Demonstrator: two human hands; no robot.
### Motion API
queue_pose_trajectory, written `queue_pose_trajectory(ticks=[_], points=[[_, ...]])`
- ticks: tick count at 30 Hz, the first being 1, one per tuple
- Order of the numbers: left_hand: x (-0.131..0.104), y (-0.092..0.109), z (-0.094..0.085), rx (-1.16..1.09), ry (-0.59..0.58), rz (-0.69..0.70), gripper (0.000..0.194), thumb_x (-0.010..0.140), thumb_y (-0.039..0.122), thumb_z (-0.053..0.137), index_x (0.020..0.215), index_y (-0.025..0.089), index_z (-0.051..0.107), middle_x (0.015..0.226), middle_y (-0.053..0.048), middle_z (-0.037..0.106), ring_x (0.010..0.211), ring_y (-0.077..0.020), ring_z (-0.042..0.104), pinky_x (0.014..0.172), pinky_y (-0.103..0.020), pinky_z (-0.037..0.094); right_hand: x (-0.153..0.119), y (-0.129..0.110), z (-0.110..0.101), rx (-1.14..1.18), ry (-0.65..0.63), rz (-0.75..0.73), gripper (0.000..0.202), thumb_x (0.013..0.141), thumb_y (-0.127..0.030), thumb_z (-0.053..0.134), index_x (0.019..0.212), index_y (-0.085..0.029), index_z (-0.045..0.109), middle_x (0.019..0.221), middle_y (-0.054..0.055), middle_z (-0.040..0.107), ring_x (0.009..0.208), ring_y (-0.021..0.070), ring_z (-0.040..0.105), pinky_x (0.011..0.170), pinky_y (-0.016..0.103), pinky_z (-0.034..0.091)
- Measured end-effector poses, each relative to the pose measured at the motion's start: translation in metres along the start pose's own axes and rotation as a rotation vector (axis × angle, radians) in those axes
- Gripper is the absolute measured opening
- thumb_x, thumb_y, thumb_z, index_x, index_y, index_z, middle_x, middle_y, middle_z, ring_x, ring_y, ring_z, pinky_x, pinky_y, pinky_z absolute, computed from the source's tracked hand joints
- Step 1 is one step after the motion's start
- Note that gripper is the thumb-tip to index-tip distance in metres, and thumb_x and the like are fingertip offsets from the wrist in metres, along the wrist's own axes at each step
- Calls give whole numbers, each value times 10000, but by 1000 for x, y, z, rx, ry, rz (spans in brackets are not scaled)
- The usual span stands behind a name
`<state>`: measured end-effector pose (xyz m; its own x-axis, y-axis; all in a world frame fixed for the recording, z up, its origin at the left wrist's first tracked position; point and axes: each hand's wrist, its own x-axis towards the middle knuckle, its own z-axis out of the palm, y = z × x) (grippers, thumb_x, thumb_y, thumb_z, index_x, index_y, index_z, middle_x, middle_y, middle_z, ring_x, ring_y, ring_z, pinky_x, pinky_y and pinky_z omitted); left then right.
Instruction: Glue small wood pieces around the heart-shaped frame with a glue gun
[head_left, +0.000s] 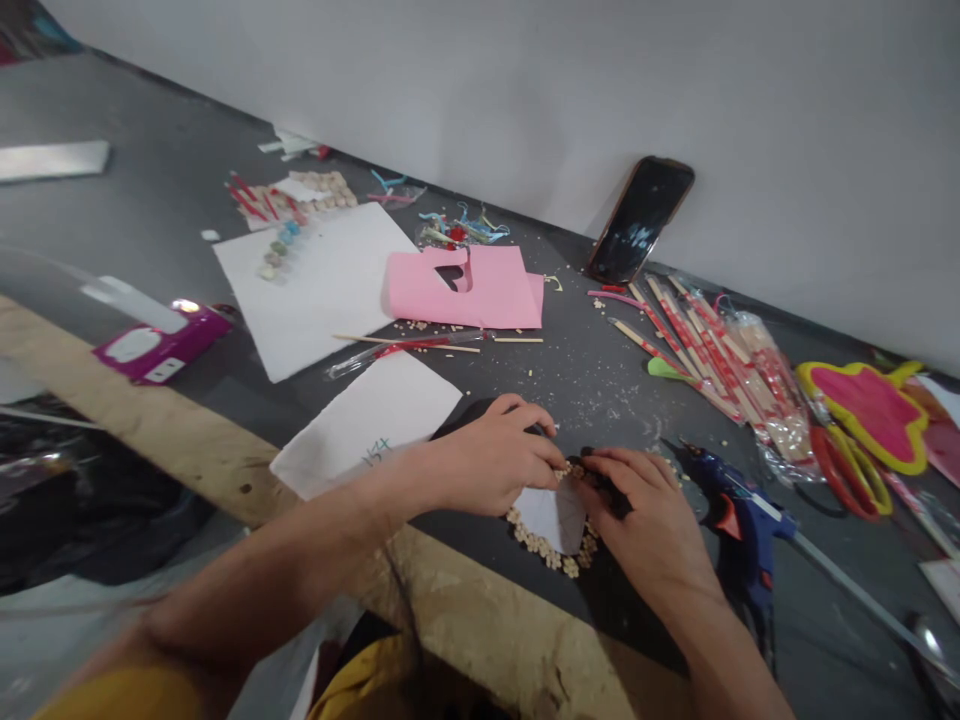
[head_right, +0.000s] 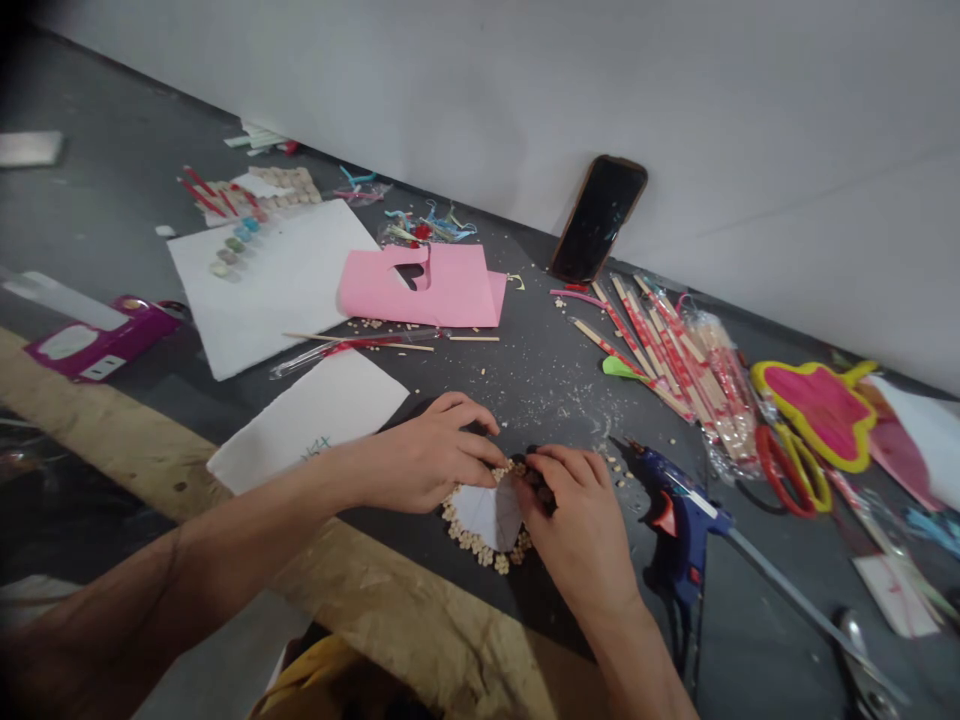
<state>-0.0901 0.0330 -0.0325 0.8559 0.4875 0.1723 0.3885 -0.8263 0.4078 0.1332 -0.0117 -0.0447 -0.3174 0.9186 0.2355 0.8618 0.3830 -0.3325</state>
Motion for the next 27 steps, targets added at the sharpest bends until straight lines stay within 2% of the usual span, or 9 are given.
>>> queue_pose_trajectory(ticks=[8, 18, 24, 27], points=[[0, 1, -1, -24, -38, -22, 393, 761, 22, 499, 985, 273, 701, 1207, 45, 677, 1182, -256, 442, 979, -457, 260, -4, 9, -6, -30, -4, 2, 239, 895, -264, 485, 902, -190, 712, 971, 82, 694, 918, 241, 575, 854, 443, 484], [0, 0, -2, -22, -21, -10, 359, 763, 33, 515, 980, 255, 697, 1191, 62, 681, 1175, -266, 452, 974, -456, 262, -3, 6, -3, -45, -23, 13, 268, 913, -330, 489, 866, -197, 718, 938, 71, 707, 894, 232, 599, 870, 436, 473], [0, -1, -1, -23, -14, -3, 360, 758, 23, 508, 968, 246, 697, 1188, 61, 683, 1182, -267, 448, 963, -462, 263, -4, 8, -14, -57, -19, 19, 278, 915, -291, 457, 943, -181, 710, 971, 81, 709, 918, 237, 612, 857, 424, 485], [0, -2, 1, -28, 5, 6, 355, 747, 20, 518, 956, 245, 698, 1181, 58, 687, 1179, -267, 453, 957, -466, 257, -7, 7, -21, -68, -78, 43, 266, 898, -246, 448, 912, -185, 707, 932, 69, 716, 885, 229, 630, 836, 409, 494]])
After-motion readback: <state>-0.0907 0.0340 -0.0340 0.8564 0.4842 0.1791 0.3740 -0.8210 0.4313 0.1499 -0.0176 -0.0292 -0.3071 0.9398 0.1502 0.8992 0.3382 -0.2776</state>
